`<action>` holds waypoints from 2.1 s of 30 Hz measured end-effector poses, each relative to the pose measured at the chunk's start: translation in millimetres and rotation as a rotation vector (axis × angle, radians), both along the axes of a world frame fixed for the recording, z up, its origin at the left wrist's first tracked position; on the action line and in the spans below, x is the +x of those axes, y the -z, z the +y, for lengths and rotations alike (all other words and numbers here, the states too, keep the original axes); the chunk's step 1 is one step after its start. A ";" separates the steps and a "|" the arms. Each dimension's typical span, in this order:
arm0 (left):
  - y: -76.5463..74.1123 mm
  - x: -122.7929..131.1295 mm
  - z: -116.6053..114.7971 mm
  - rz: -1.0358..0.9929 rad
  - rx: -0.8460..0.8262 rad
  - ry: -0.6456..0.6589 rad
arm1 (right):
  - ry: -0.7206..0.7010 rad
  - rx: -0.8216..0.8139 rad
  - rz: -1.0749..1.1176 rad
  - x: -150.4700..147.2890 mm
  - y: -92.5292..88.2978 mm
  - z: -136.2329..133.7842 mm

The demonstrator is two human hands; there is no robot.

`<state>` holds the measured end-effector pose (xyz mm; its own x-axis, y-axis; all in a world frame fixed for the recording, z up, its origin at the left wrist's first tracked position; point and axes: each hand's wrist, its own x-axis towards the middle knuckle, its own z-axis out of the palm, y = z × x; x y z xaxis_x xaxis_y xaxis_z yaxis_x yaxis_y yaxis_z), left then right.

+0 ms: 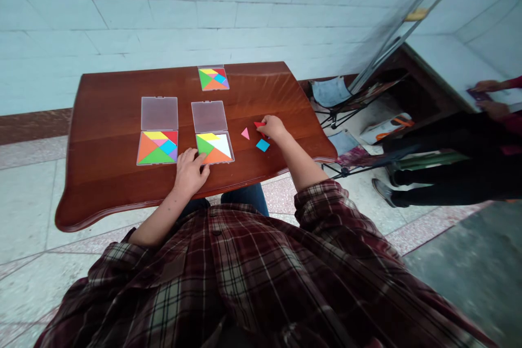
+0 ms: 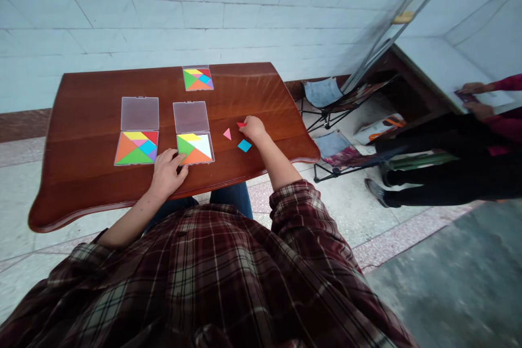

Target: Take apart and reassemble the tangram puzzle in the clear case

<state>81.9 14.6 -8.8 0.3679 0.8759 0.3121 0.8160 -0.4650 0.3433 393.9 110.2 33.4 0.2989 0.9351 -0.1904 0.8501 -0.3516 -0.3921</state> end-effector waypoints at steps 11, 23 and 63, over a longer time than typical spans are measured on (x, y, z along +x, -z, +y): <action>-2.4 1.4 -0.9 -0.015 -0.029 -0.003 | -0.301 0.002 0.485 -61.7 -19.5 -10.5; -6.3 3.1 -3.3 -0.030 -0.069 -0.003 | -0.300 -0.071 0.396 -97.0 -13.8 -3.8; -4.0 0.2 -1.4 -0.055 -0.028 0.000 | -0.322 0.009 -0.172 44.0 10.5 -35.2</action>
